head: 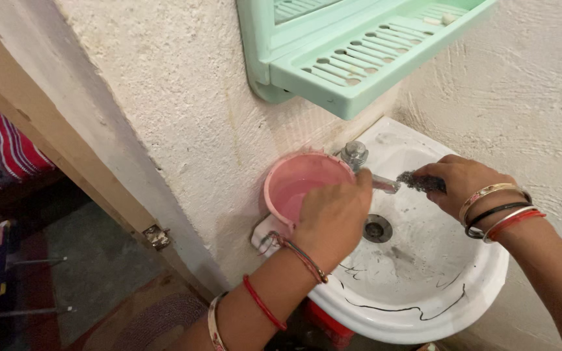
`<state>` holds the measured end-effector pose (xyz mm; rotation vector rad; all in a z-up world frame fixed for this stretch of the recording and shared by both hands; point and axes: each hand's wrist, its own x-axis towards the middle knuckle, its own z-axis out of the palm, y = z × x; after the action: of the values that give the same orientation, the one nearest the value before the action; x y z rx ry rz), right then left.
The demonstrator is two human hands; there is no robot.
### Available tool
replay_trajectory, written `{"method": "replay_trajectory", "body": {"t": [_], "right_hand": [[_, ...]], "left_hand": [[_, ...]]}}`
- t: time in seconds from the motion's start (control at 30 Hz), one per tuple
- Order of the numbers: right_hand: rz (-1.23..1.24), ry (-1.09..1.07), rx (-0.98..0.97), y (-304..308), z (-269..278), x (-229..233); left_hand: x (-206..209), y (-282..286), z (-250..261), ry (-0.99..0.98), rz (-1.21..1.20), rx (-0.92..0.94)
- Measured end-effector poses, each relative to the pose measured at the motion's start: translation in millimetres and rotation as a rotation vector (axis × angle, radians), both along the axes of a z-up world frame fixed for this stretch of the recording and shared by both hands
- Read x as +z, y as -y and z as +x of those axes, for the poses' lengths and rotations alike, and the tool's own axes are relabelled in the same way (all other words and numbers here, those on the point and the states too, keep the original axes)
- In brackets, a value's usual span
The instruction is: The person pours water from a pink pitcher into a white sink, then uses a steel wool scrubber to scrub the sink basin and faucet area. The person repeatedly scrubs the sink surface and rinses the scrubber under running water.
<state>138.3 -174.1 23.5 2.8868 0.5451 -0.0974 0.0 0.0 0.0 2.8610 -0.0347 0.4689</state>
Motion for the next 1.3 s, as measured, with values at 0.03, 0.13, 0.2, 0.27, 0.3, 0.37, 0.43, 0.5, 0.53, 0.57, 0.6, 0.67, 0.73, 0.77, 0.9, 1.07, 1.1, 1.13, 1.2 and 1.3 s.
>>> {"method": "replay_trajectory", "body": {"t": [0.03,0.13,0.2,0.27,0.3,0.37,0.43,0.5,0.53,0.57,0.6,0.67,0.73,0.77,0.9,1.07,1.1,1.13,1.2,1.3], "right_hand": [[0.002,-0.010,-0.003,1.3,-1.5,1.0],[0.024,0.015,0.041,7.5,-3.5,3.4],[0.013,0.013,0.012,13.2,-1.7,3.5],[0.008,0.011,-0.008,19.6,3.4,1.1],[0.007,0.010,-0.015,24.0,7.0,-1.4],[0.024,0.004,-0.029,35.2,17.6,-7.9],[0.061,-0.006,-0.042,50.2,32.0,-16.7],[0.129,0.029,0.021,68.8,49.5,-26.9],[0.163,0.046,0.053,78.8,59.7,-31.9],[0.157,0.006,0.001,88.8,70.8,-36.6],[0.150,-0.034,-0.051,98.8,81.9,-40.9],[0.142,-0.074,-0.148,121.2,99.0,-50.1],[0.144,-0.067,-0.239,142.7,108.3,-61.7],[0.185,-0.062,-0.274,151.4,111.1,-68.2],[0.321,-0.071,-0.380,175.8,110.9,-90.6],[0.399,-0.060,-0.268,169.3,93.9,-105.4],[0.376,-0.079,-0.291,164.1,89.6,-105.4],[0.353,-0.098,-0.314,158.3,85.0,-104.8],[0.331,-0.134,-0.372,147.0,74.2,-102.4],[0.349,-0.163,-0.384,131.1,60.4,-95.0]], "left_hand": [[-2.5,0.3,-0.6,0.030,-0.006,-0.013],[-6.0,-3.5,-4.8,0.166,-0.016,-0.081],[-2.5,-9.1,-10.1,0.314,-0.019,-0.160],[5.7,-13.7,-15.6,0.273,-0.025,-0.233],[10.3,-13.3,-18.2,0.253,-0.029,-0.269],[19.7,-3.2,-20.1,0.162,-0.021,-0.304],[27.3,10.7,-20.5,0.149,-0.054,-0.365],[29.3,28.3,-22.4,0.211,-0.130,-0.451],[30.7,36.5,-17.9,0.228,-0.148,-0.484],[30.9,46.2,-12.5,0.244,-0.167,-0.517],[30.4,55.7,-6.4,0.259,-0.187,-0.550],[30.2,69.8,12.4,0.241,-0.178,-0.566],[29.8,77.8,36.3,0.262,-0.164,-0.568],[28.9,80.6,48.4,0.289,-0.157,-0.562],[25.2,79.1,105.1,0.224,-0.117,-0.515],[7.1,58.9,170.7,0.326,-0.002,-0.409],[2.7,53.7,183.7,0.354,0.056,-0.394],[-0.8,47.8,197.2,0.374,0.051,-0.396],[-9.3,36.4,220.9,0.412,0.040,-0.400],[-26.8,20.3,242.4,0.488,0.084,-0.397]]}}
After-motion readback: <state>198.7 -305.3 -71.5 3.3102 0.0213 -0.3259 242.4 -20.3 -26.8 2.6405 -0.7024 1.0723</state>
